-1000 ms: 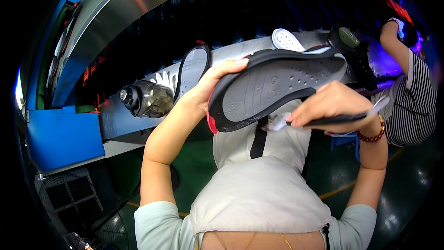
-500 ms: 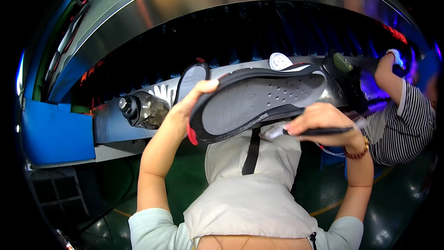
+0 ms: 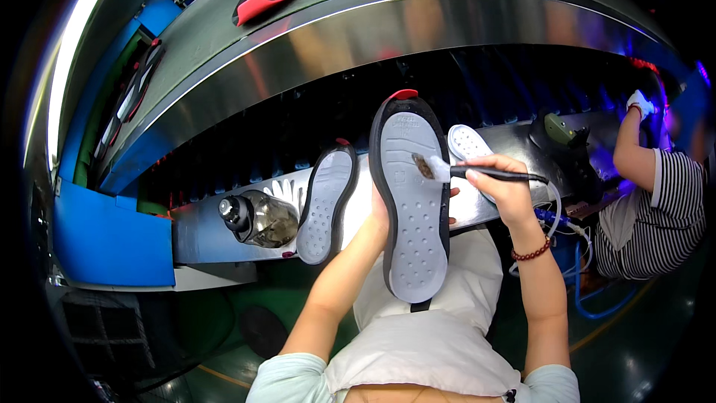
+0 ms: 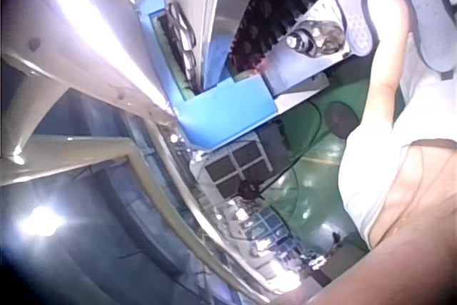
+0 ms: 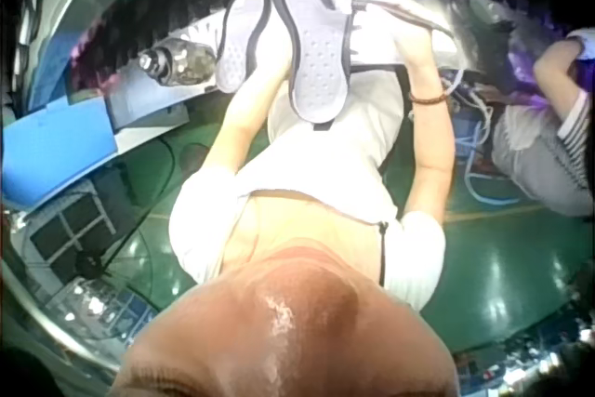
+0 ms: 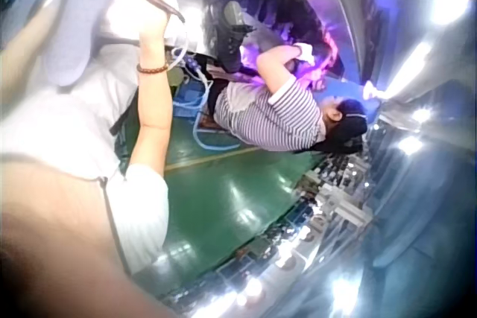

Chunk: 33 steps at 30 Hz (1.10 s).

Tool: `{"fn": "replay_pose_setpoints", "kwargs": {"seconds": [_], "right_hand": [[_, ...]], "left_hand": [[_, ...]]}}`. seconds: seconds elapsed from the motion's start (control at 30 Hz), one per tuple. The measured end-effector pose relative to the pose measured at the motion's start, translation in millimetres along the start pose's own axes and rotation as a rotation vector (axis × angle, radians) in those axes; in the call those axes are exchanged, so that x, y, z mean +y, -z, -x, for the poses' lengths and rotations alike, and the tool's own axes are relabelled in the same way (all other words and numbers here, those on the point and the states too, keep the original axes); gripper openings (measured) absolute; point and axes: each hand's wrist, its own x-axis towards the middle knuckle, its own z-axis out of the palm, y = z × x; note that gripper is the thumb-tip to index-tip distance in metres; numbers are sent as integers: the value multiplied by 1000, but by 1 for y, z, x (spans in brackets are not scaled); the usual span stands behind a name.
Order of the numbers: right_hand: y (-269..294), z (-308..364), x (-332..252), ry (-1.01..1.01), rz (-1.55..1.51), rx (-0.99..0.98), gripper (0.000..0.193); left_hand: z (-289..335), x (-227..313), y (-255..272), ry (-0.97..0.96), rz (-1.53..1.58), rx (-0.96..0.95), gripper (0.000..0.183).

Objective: The person repeatedly picks up gray shoe insoles from a conveyor belt, applies a liquid substance with a brush to the underside, and places them back on the belt. The process is repeated for multiple insoles in a factory setting.

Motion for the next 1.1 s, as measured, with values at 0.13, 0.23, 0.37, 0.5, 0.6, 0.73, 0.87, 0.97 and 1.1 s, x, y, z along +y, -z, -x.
{"fn": "replay_pose_setpoints", "kwargs": {"seconds": [0.13,0.23,0.37,0.5,0.6,0.73,0.87,0.97,1.1], "right_hand": [[-8,-22,1,1,-96,48,17],[-16,-30,4,49,-134,103,16],[-29,-21,7,131,20,149,15],[-47,-5,8,340,447,208,17],[-54,1,10,463,562,255,18],[-60,15,17,610,760,150,15],[-53,55,14,582,803,-47,16],[-34,72,-4,293,659,-368,16],[-12,42,-34,132,286,-306,20]], "left_hand": [[-2,-7,-15,-4,59,-90,107],[-4,-15,-14,-7,70,-13,103],[-2,-23,-7,-130,77,6,98],[4,-28,-1,-286,-214,385,94],[6,-31,5,-335,-213,351,90],[1,-24,15,-270,-57,141,69],[2,-1,21,-372,-192,307,80],[9,8,20,-344,-167,259,89],[9,-9,9,-323,-36,102,84]]}}
